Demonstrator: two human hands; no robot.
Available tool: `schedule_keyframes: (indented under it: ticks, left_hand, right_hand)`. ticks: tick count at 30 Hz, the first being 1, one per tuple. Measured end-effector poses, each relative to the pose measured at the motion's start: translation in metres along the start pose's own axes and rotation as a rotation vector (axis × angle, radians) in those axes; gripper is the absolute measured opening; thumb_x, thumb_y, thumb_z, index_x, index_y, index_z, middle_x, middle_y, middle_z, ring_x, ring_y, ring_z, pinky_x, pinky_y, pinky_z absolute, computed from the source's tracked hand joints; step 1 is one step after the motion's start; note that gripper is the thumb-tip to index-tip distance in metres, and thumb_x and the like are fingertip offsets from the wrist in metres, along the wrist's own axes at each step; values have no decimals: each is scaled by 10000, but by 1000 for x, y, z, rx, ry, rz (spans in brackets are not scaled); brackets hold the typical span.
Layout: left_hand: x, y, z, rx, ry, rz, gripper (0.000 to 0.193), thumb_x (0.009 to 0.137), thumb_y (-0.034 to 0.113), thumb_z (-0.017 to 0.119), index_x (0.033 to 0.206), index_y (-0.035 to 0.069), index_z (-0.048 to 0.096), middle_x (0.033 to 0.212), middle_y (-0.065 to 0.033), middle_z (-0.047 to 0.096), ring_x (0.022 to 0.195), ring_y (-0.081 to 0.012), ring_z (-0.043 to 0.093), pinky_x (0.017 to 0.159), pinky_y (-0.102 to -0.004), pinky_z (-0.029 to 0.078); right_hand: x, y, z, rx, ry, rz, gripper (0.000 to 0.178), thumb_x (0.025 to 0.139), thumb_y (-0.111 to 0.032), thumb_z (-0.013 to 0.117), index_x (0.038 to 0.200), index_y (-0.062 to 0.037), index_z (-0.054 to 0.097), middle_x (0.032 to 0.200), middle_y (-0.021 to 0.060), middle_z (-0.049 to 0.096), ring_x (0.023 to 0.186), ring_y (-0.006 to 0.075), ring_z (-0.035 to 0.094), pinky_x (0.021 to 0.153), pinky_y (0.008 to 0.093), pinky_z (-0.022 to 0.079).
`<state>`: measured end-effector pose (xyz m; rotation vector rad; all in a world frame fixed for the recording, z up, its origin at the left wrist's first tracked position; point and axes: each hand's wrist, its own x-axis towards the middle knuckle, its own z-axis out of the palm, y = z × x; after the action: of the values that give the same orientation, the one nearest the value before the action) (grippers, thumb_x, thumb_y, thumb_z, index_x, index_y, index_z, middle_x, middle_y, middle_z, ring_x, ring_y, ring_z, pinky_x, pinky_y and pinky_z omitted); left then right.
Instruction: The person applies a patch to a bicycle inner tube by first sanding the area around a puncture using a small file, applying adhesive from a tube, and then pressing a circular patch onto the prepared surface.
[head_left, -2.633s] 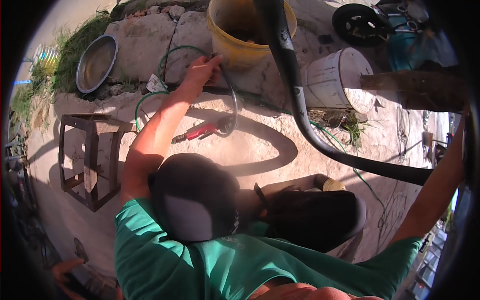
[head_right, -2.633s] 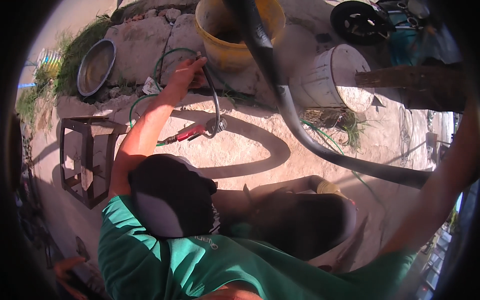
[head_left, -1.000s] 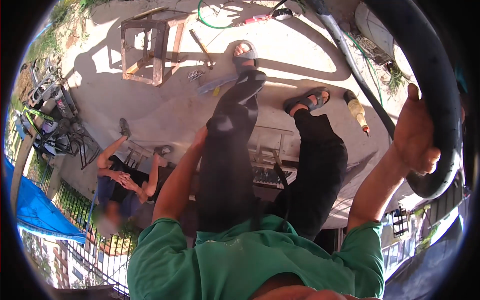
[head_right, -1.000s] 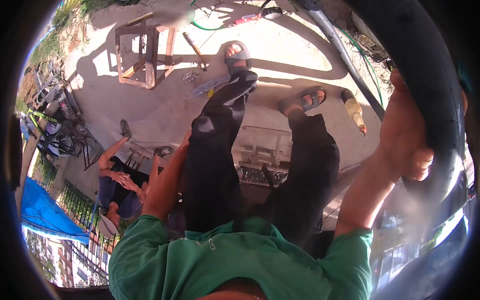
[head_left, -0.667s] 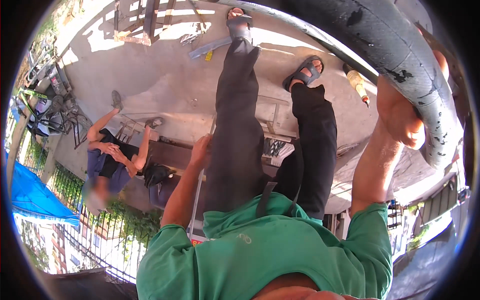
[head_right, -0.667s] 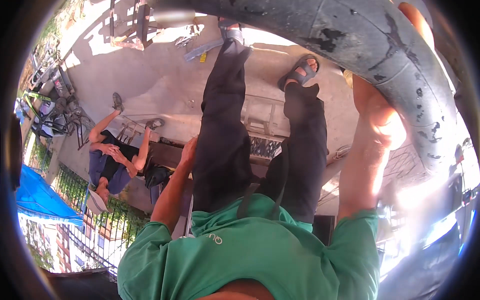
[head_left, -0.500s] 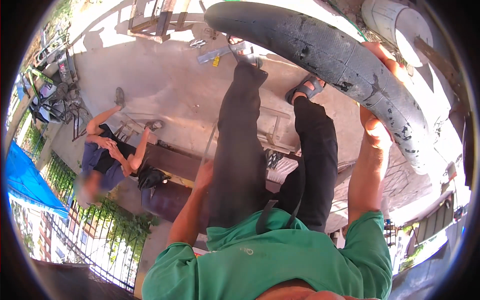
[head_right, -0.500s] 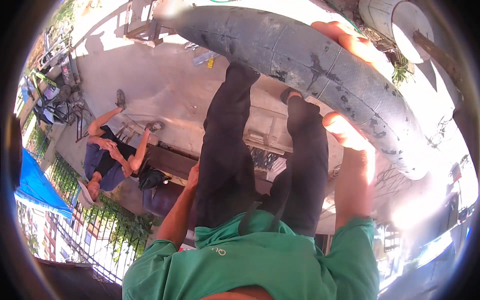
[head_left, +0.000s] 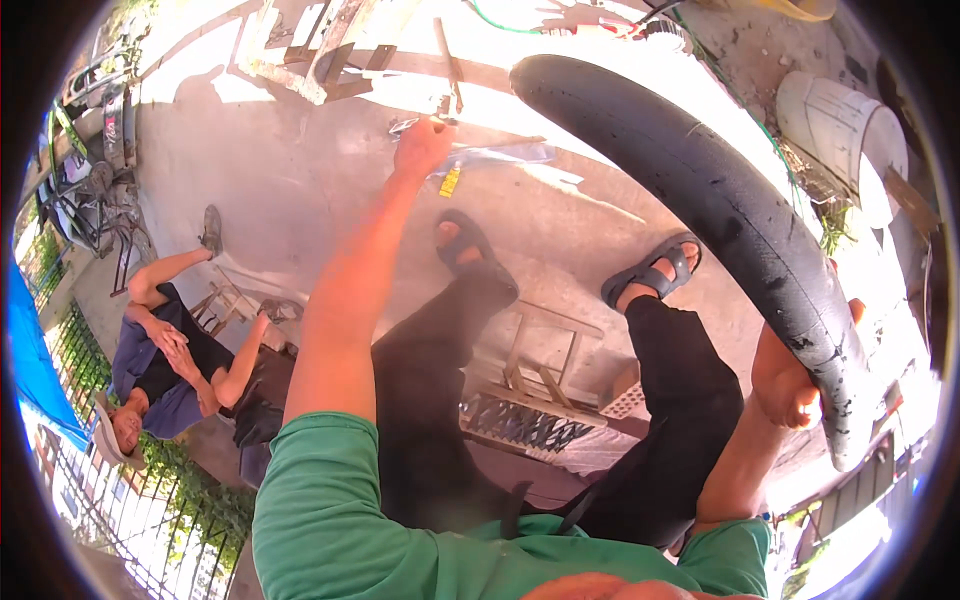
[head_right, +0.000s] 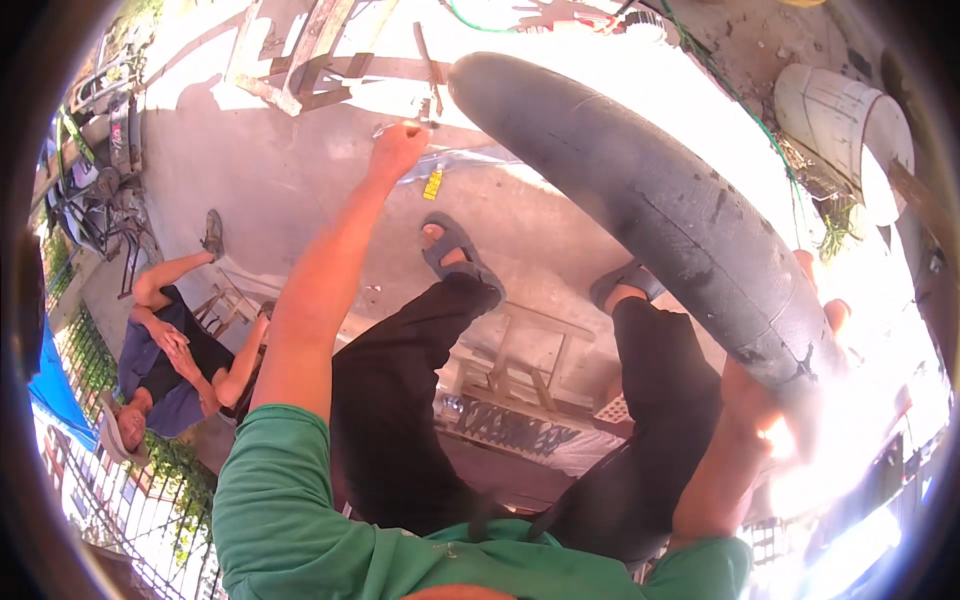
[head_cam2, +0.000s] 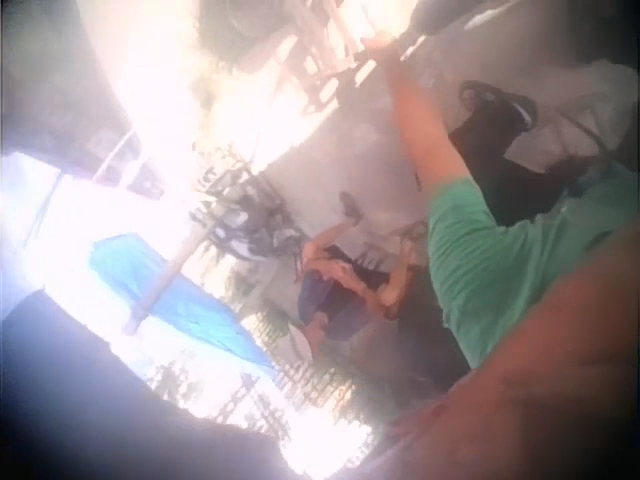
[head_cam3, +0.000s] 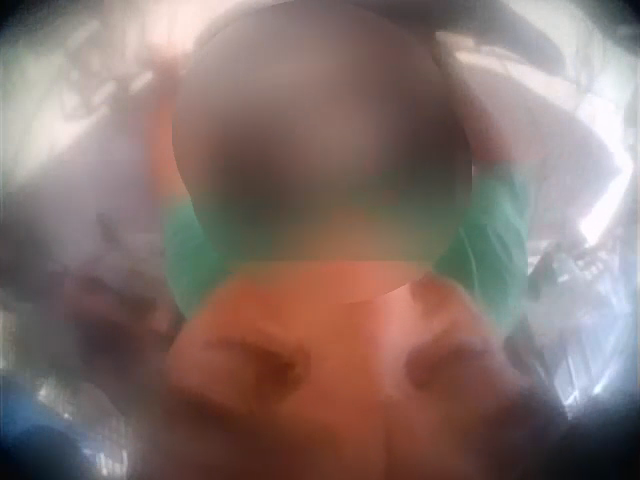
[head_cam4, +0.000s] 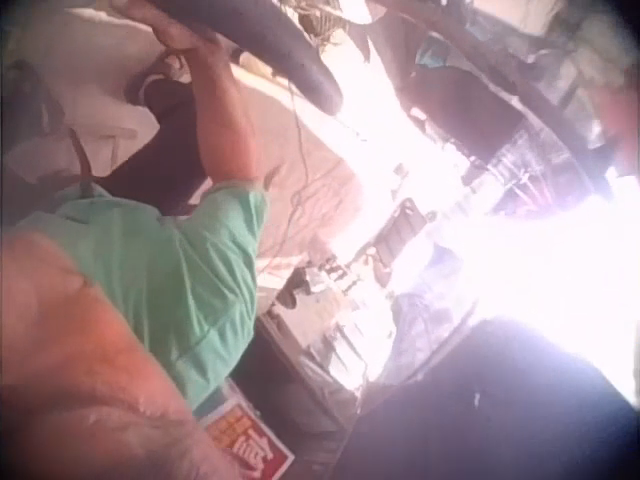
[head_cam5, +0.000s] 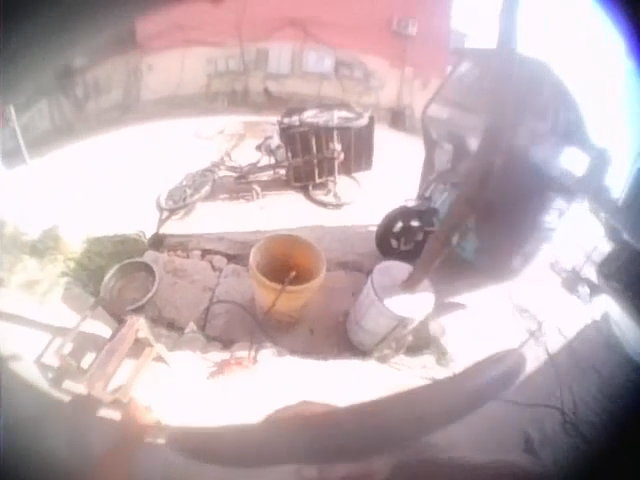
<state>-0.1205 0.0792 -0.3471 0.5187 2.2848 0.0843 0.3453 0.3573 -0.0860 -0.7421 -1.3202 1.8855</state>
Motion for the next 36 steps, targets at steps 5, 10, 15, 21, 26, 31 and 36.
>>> schedule_keyframes:
  ticks: [5,10,15,21,26,31,36]
  left_hand:
    - [95,47,30,-72,217,-5,382,895,424,676,1105,108,722,966,-167,766,981,-330,751,858,-460,578]
    - [159,-20,41,-3,322,40,434,859,439,711,1108,84,711,1053,-138,765,1056,-366,728,927,-482,559]
    - [143,-70,14,51,764,163,382,821,393,740,1061,97,715,1008,-133,764,1004,-333,734,917,-452,575]
    - [30,-16,-24,350,887,1133,138,705,155,789,827,107,745,846,-85,687,874,-271,670,751,-410,578]
    - [-148,66,-127,-311,536,404,186,843,153,718,882,-25,679,770,-115,667,705,-244,626,666,-405,522]
    - [-290,87,-177,-818,365,480,343,1005,345,683,1022,3,701,727,-12,574,631,-96,564,579,-275,462]
    - [-412,120,-152,-797,533,852,397,1094,277,571,1329,-32,655,1072,-75,705,998,-141,670,869,-288,526]
  right_hand:
    - [-25,-14,23,-205,-130,198,1044,778,-581,886,1614,-218,377,1626,229,386,1538,410,324,1233,601,283]
    - [-17,-18,111,-452,-191,160,442,920,-429,819,1270,-208,664,1181,146,624,1046,227,554,927,401,480]
    - [-35,-20,112,-23,-314,3,730,843,-435,843,1423,-104,549,1288,211,599,1215,308,568,1045,474,497]
    - [-30,-54,105,-316,-537,116,747,821,-219,833,1483,-37,537,1458,156,555,1340,258,534,1155,432,412]
    - [-39,-69,111,-219,-541,-172,621,906,-201,818,1451,-38,568,1334,99,666,1233,194,611,1104,378,459]
    - [-51,-85,130,-100,-564,-182,587,907,-205,792,1426,-22,587,1252,92,696,1162,184,636,1040,357,500]
    - [-62,-83,152,29,-632,-153,541,899,-238,798,1362,-16,629,1150,72,712,1034,158,647,862,318,554]
